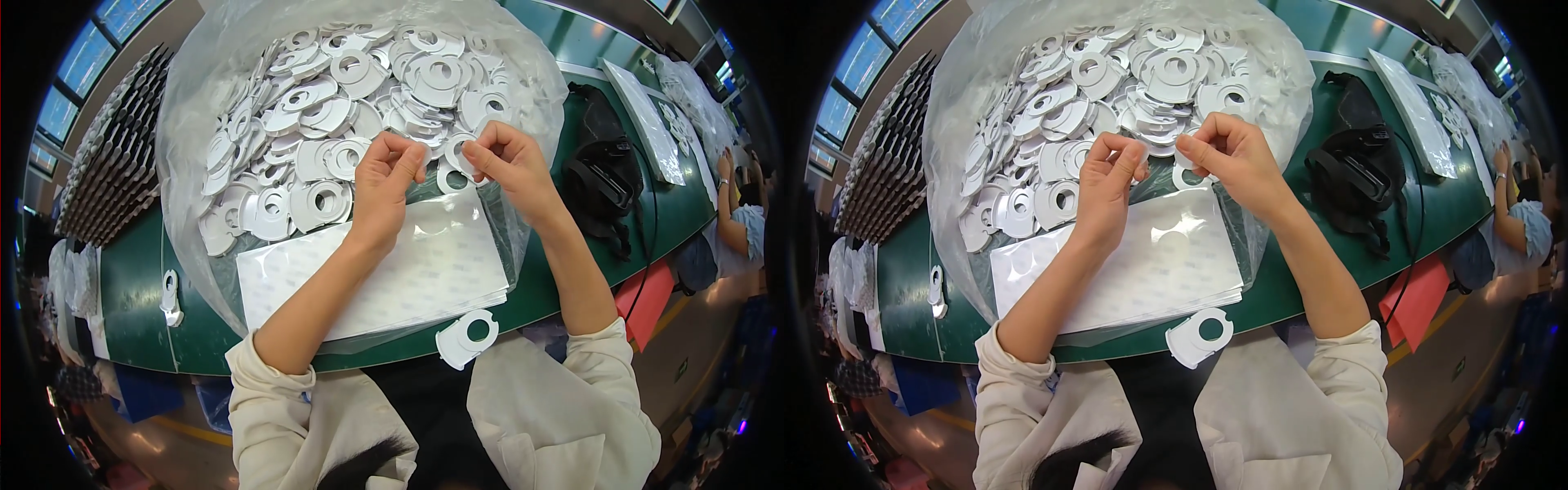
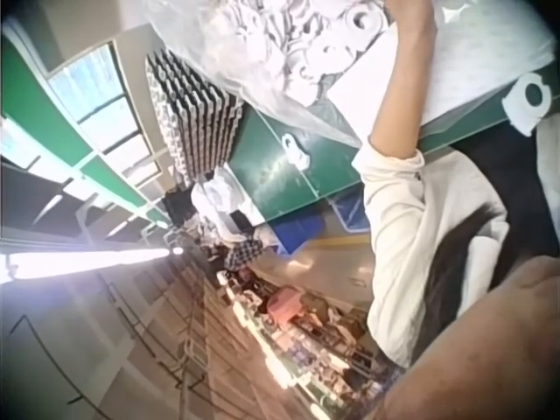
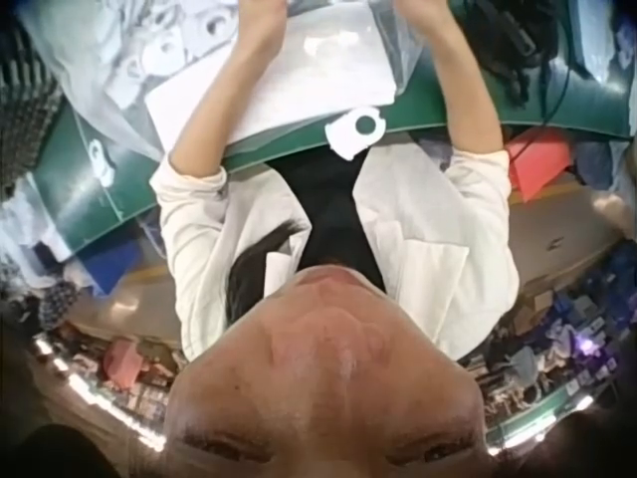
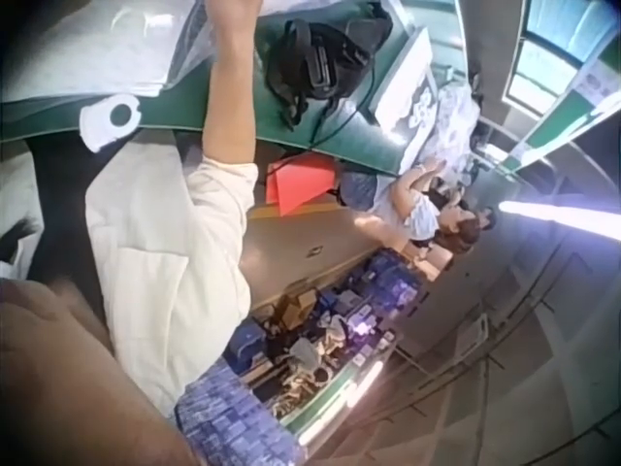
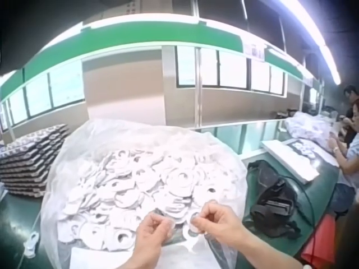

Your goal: Applying small stickers to plastic circular components at an assembly station.

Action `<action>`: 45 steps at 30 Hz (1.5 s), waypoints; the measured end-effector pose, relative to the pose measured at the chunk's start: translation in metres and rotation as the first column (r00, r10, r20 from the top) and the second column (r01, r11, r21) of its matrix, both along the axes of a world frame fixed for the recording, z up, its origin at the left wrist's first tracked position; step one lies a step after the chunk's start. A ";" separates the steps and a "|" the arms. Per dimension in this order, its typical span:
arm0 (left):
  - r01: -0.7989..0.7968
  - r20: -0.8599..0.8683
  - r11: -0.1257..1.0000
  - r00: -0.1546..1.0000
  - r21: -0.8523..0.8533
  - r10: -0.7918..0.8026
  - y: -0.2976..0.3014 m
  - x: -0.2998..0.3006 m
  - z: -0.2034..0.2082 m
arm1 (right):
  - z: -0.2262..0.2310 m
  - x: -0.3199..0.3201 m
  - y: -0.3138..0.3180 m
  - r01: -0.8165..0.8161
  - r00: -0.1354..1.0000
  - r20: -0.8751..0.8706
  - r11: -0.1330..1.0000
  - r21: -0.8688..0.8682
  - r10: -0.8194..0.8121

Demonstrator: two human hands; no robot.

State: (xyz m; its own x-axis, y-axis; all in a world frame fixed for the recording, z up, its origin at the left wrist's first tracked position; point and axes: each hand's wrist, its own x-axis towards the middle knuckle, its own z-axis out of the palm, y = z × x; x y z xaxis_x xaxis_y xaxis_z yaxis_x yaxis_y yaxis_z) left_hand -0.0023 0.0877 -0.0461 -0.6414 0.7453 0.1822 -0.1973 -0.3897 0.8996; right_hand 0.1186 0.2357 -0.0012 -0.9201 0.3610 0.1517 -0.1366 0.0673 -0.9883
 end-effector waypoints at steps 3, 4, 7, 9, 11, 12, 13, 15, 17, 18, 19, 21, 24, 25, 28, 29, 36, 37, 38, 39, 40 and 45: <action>0.002 -0.068 0.999 0.998 -0.044 -0.005 0.000 0.001 0.002 | -0.010 -0.003 0.007 -0.025 0.998 -0.048 0.999 0.022 0.027; 0.002 -0.065 0.999 0.998 -0.044 -0.005 0.000 0.002 0.006 | -0.010 -0.004 0.006 -0.025 0.999 -0.046 0.999 0.021 0.026; 0.092 0.121 0.993 0.989 -0.072 -0.083 -0.001 0.006 0.018 | -0.005 -0.004 -0.003 -0.024 0.999 -0.030 0.990 -0.139 0.020; 0.049 0.243 0.990 0.970 -0.130 -0.016 0.000 0.006 0.019 | 0.002 -0.005 -0.010 0.082 0.994 -0.075 0.997 -0.005 -0.082; 0.081 0.325 0.994 0.944 -0.074 -0.053 -0.002 0.004 0.016 | -0.002 -0.005 -0.006 0.091 0.991 -0.099 0.996 -0.018 -0.092; 0.110 0.402 0.994 0.911 -0.015 -0.095 -0.003 0.003 0.015 | -0.004 -0.005 -0.005 0.101 0.987 -0.124 0.994 -0.032 -0.105; 0.113 0.403 0.994 0.910 -0.014 -0.097 -0.003 0.002 0.014 | -0.005 -0.005 -0.006 0.104 0.987 -0.123 0.994 -0.031 -0.107; 0.168 0.398 0.986 0.904 0.011 -0.159 -0.002 0.001 0.013 | -0.006 -0.006 -0.008 0.175 0.964 -0.240 0.957 0.232 -0.118; 0.223 0.403 0.974 0.888 0.040 -0.220 -0.004 0.000 0.011 | -0.008 -0.007 -0.006 0.184 0.949 -0.307 0.910 0.371 -0.067; 0.279 0.405 0.958 0.869 0.071 -0.283 -0.005 -0.001 0.011 | -0.010 -0.007 -0.005 0.203 0.931 -0.364 0.841 0.501 -0.008; 0.281 0.405 0.957 0.869 0.071 -0.285 -0.004 0.001 0.012 | -0.011 -0.006 -0.004 0.205 0.931 -0.365 0.841 0.502 -0.009; 0.300 0.376 0.954 0.882 0.011 -0.282 -0.003 0.005 0.017 | -0.012 -0.004 -0.004 0.283 0.909 -0.417 0.771 0.570 -0.025; 0.198 0.043 0.962 0.980 -0.188 -0.194 -0.004 0.008 0.017 | -0.007 -0.006 -0.015 0.268 0.924 -0.325 0.946 0.181 -0.200; 0.199 0.043 0.962 0.980 -0.187 -0.195 -0.005 0.008 0.016 | -0.004 -0.005 -0.014 0.269 0.924 -0.326 0.946 0.182 -0.200; 0.016 -0.319 0.935 0.938 -0.355 -0.137 -0.005 0.011 0.015 | 0.000 -0.005 -0.011 0.217 0.954 -0.197 0.974 -0.064 -0.226; -0.027 -0.255 0.958 0.966 -0.286 -0.049 -0.002 0.019 0.020 | -0.002 -0.005 -0.011 0.211 0.959 -0.180 0.975 -0.064 -0.220; -0.014 -0.221 0.984 0.975 -0.179 -0.027 -0.004 0.016 0.017 | -0.005 -0.003 -0.017 0.090 0.982 -0.166 0.996 0.016 -0.086; -0.013 -0.221 0.984 0.975 -0.180 -0.027 -0.004 0.015 0.018 | -0.006 -0.004 -0.017 0.090 0.982 -0.166 0.996 0.016 -0.086; -0.016 -0.203 0.987 0.979 -0.160 -0.017 -0.004 0.014 0.020 | -0.007 -0.005 -0.018 0.071 0.986 -0.150 0.997 -0.013 -0.072; -0.019 -0.185 0.990 0.983 -0.140 -0.007 -0.004 0.013 0.021 | -0.008 -0.005 -0.018 0.053 0.989 -0.135 0.998 -0.042 -0.058; -0.021 -0.184 0.990 0.983 -0.140 -0.005 -0.004 0.011 0.020 | -0.006 -0.006 -0.019 0.051 0.989 -0.134 0.998 -0.042 -0.056; -0.106 -0.051 0.988 0.994 -0.112 0.101 -0.004 0.004 0.009 | 0.000 -0.004 -0.013 0.092 0.995 -0.026 0.969 -0.230 -0.101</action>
